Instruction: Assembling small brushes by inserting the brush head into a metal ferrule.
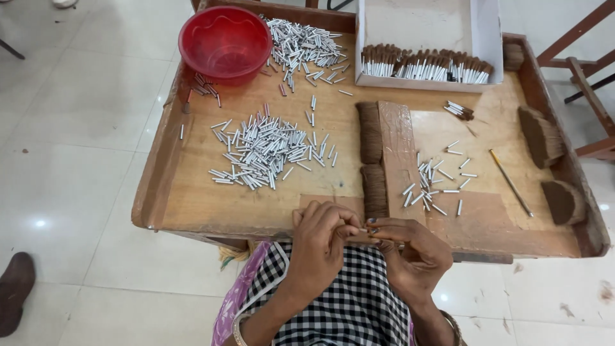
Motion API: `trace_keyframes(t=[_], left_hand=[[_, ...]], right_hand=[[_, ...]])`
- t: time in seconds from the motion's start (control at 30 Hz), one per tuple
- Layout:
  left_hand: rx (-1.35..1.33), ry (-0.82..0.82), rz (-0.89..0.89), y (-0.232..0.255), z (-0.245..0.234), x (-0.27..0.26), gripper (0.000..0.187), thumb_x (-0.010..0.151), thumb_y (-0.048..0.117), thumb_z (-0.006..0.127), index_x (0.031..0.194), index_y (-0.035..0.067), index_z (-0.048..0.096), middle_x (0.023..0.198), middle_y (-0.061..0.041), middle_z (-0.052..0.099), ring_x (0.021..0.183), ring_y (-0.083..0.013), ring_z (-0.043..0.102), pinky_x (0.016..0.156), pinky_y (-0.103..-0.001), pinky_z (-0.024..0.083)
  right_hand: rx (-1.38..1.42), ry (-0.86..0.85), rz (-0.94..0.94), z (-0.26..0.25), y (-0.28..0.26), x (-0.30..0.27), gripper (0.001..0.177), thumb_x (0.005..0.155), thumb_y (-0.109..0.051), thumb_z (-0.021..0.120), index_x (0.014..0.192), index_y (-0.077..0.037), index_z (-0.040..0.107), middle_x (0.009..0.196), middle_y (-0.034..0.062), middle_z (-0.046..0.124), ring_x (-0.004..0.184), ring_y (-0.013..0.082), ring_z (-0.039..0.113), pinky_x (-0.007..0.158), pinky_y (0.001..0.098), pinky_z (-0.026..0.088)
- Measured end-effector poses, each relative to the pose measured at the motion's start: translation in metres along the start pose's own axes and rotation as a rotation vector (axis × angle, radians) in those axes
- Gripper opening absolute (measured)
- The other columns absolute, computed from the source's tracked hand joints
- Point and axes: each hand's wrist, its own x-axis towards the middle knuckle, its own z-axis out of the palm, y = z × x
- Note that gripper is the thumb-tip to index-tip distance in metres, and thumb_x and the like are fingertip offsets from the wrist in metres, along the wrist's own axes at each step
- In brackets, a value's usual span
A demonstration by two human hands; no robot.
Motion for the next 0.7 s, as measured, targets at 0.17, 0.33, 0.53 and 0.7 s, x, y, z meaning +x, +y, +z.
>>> trace_keyframes(t=[0.17, 0.33, 0.53, 0.7], left_hand=[[-0.267, -0.052, 0.003, 0.009, 0.008, -0.008, 0.008, 0.094, 0.005, 0.071, 0.093, 0.006, 0.063, 0.096, -0.001, 0.067, 0.088, -0.0189, 0.055, 0.083, -0.03, 0.041], [-0.167, -0.038, 0.049, 0.013, 0.006, -0.01, 0.008, 0.093, 0.005, 0.071, 0.09, 0.008, 0.064, 0.095, 0.0, 0.069, 0.086, -0.0177, 0.056, 0.082, -0.033, 0.036], [0.026, 0.065, 0.112, 0.018, 0.006, -0.011, 0.008, 0.091, 0.011, 0.073, 0.092, 0.011, 0.065, 0.093, 0.004, 0.069, 0.087, -0.0165, 0.058, 0.082, -0.035, 0.034], [0.134, 0.098, 0.132, 0.018, 0.007, -0.014, 0.008, 0.093, 0.014, 0.074, 0.094, 0.012, 0.066, 0.093, 0.004, 0.068, 0.086, -0.0165, 0.058, 0.083, -0.035, 0.033]], right_hand=[[0.109, -0.014, -0.017, -0.009, 0.002, -0.006, 0.019, 0.083, 0.018, 0.071, 0.096, 0.004, 0.072, 0.102, 0.018, 0.076, 0.094, 0.0191, 0.075, 0.074, 0.0244, 0.061], [-0.207, 0.014, -0.109, -0.009, -0.019, 0.001, 0.023, 0.077, 0.017, 0.069, 0.09, -0.001, 0.074, 0.097, 0.0121, 0.078, 0.086, 0.0168, 0.078, 0.06, 0.0213, 0.057], [-0.457, -0.047, -0.284, -0.018, -0.034, 0.005, 0.028, 0.079, 0.014, 0.073, 0.1, -0.005, 0.076, 0.102, 0.0089, 0.078, 0.089, 0.0156, 0.078, 0.071, 0.0252, 0.061], [-0.419, -0.139, -0.257, -0.019, -0.037, 0.009, 0.034, 0.077, 0.013, 0.072, 0.106, -0.004, 0.075, 0.107, 0.0103, 0.077, 0.095, 0.0193, 0.077, 0.075, 0.0278, 0.061]])
